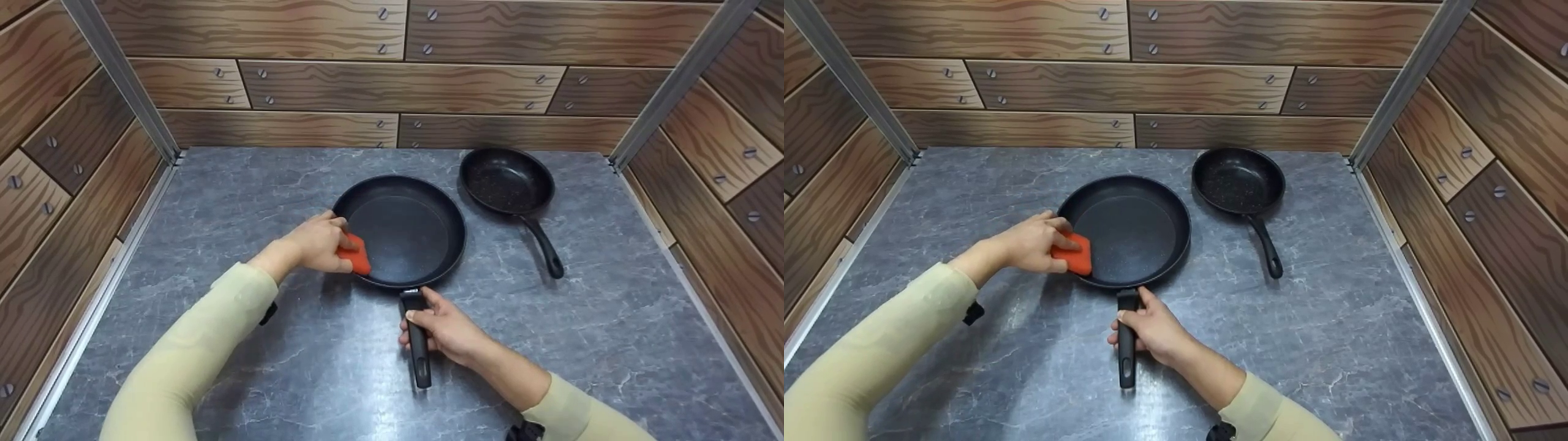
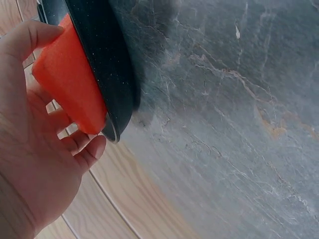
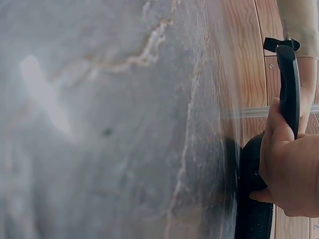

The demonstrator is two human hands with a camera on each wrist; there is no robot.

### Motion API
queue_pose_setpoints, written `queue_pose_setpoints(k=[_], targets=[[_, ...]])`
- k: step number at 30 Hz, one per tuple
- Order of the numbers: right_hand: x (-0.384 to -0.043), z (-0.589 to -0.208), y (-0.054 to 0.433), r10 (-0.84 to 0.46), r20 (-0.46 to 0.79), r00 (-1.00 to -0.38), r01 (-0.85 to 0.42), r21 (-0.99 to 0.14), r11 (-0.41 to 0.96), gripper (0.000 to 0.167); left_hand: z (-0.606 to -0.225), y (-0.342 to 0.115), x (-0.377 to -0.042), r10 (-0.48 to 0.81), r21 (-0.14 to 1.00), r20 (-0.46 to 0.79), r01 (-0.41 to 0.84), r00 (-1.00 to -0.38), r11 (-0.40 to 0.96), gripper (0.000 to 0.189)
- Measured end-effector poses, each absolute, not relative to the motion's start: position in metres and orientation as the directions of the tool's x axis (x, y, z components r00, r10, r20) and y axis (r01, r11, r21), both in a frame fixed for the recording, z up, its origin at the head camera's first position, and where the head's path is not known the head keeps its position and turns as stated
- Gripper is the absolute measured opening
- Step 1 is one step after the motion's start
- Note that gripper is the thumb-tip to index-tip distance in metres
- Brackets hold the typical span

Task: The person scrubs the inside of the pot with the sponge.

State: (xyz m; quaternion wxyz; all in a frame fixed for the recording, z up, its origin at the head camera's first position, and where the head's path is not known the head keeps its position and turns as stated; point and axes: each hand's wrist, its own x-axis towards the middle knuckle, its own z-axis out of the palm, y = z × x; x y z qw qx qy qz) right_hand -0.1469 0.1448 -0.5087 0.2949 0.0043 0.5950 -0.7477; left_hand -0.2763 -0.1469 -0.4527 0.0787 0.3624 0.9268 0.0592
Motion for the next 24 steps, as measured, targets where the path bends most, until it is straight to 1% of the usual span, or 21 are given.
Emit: queue_pose_setpoints(k=[6,12,16,24], targets=[[-0.147,-0.509,0.144,-0.432,-0.361,-0.826,0.448,-0.887,-0.116,0.089,-0.454,-0.145,-0.273,0.703,0.211,-0.083,0.677,-0.706,0.705,0.045],[-0.147,-0.509,0.145,-0.435,-0.363,-0.824,0.451,-0.885,-0.115,0.090,-0.455,-0.141,-0.271,0.713,0.266,-0.091,0.673,-0.695,0.690,0.045],[-0.147,-0.509,0.145,-0.442,-0.357,-0.823,0.447,-0.887,-0.116,0.089,-0.456,-0.140,-0.270,0.730,0.277,-0.078,0.689,-0.679,0.670,0.045],[-0.147,-0.508,0.146,-0.460,-0.356,-0.813,0.447,-0.888,-0.103,0.089,-0.459,-0.135,-0.268,0.738,0.300,-0.082,0.689,-0.670,0.660,0.046]])
